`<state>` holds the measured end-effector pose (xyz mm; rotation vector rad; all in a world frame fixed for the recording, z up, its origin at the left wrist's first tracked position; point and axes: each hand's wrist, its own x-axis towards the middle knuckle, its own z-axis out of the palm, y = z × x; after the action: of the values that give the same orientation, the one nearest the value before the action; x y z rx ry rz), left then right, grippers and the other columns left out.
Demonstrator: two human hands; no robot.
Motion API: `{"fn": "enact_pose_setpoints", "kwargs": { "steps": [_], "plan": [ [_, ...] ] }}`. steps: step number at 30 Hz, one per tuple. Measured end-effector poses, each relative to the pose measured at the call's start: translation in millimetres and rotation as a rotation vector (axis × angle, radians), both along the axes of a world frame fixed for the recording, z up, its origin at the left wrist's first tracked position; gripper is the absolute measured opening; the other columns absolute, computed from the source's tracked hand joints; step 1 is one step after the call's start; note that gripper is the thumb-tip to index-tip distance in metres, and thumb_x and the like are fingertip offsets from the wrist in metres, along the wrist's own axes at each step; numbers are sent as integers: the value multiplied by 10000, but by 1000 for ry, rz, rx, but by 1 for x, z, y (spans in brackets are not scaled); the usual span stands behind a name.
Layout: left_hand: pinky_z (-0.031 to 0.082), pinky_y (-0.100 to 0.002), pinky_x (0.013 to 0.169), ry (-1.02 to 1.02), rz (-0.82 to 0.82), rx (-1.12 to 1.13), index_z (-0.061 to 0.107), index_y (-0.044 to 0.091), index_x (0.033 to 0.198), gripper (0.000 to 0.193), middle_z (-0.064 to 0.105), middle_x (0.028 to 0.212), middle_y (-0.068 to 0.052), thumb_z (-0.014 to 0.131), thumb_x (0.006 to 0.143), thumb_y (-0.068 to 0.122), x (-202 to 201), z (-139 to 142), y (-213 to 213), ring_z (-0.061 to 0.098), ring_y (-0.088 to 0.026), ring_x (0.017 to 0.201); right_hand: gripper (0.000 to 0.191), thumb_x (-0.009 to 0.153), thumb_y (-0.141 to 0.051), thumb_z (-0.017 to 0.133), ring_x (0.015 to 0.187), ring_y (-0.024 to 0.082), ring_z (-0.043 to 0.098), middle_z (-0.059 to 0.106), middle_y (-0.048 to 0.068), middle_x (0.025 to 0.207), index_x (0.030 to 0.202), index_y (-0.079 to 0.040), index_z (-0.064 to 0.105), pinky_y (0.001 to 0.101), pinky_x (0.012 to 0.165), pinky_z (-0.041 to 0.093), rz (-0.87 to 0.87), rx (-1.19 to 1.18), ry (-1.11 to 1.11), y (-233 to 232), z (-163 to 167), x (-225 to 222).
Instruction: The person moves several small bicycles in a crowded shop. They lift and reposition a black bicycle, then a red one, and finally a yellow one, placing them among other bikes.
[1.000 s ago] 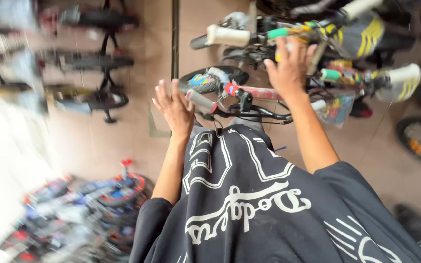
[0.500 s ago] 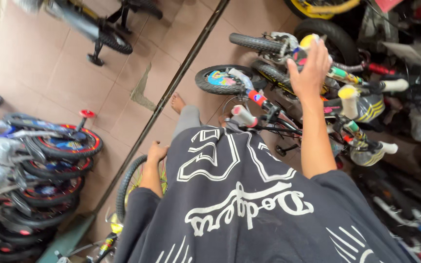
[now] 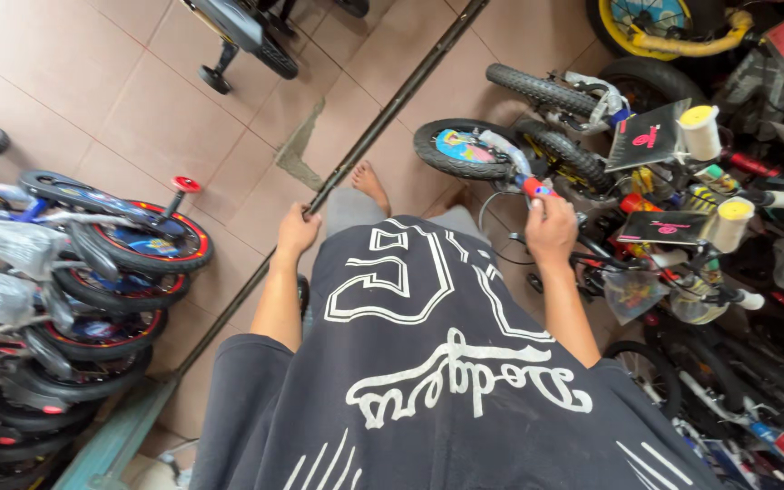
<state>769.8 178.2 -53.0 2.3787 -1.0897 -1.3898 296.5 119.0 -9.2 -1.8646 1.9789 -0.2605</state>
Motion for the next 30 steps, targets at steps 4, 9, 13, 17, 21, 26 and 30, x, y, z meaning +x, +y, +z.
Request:
{"fn": "enact_pose_setpoints", "kwargs": {
  "steps": [4, 9, 13, 17, 21, 26, 30],
  "plan": [
    [529, -417, 943, -3, 116, -44, 639, 50, 1270, 461, 742, 1095, -194, 718, 884, 290, 53, 7, -32, 706, -336, 1063, 176, 1047, -205, 628, 999, 397, 625, 683, 168, 1035, 1120, -62, 699, 569, 1081, 418, 25, -30, 76, 2, -3, -3],
    [526, -436, 921, -14, 271, -30, 617, 56, 1258, 470, 737, 1074, -186, 686, 866, 305, 96, 3, -31, 703, -342, 1039, 237, 999, -246, 676, 1081, 358, 612, 692, 125, 1084, 1154, -68, 693, 625, 1160, 291, 106, -21, 285, -9, 12, 17],
    [529, -467, 948, -112, 180, -60, 640, 21, 1225, 479, 707, 1146, -254, 706, 886, 354, 109, -7, -13, 669, -407, 1106, 223, 1009, -258, 689, 1126, 334, 598, 684, 106, 1091, 1161, -96, 705, 661, 1219, 218, 120, -11, 202, -53, 13, 71],
    [527, -496, 941, -28, 122, 94, 632, -28, 1217, 499, 673, 1174, -310, 672, 911, 364, 124, -23, -7, 649, -448, 1133, 253, 984, -257, 675, 1103, 330, 625, 711, 107, 1089, 1164, -83, 708, 598, 1168, 276, 182, -10, -16, -114, -6, 141],
    [530, -500, 949, -32, 56, 172, 690, -10, 1139, 422, 686, 1148, -301, 615, 912, 337, 173, -42, -33, 656, -451, 1136, 309, 973, -290, 672, 1013, 316, 687, 725, 152, 1057, 1192, -74, 698, 475, 982, 484, -44, 220, -154, -143, -19, 194],
    [528, -495, 957, -69, 78, 71, 745, 10, 1059, 386, 699, 1105, -292, 571, 900, 316, 321, -41, -116, 657, -447, 1138, 299, 963, -248, 731, 981, 354, 706, 735, 217, 1044, 1110, 12, 728, 434, 868, 533, -197, 80, -116, -141, -38, 312],
    [510, -474, 952, -131, -381, 136, 684, 13, 1207, 565, 668, 1189, -281, 756, 770, 364, 484, -23, -201, 640, -439, 1160, 276, 965, -246, 704, 883, 249, 737, 746, 144, 922, 1033, 20, 728, 362, 790, 567, -661, 95, -420, -117, -48, 446]
  ]
}}
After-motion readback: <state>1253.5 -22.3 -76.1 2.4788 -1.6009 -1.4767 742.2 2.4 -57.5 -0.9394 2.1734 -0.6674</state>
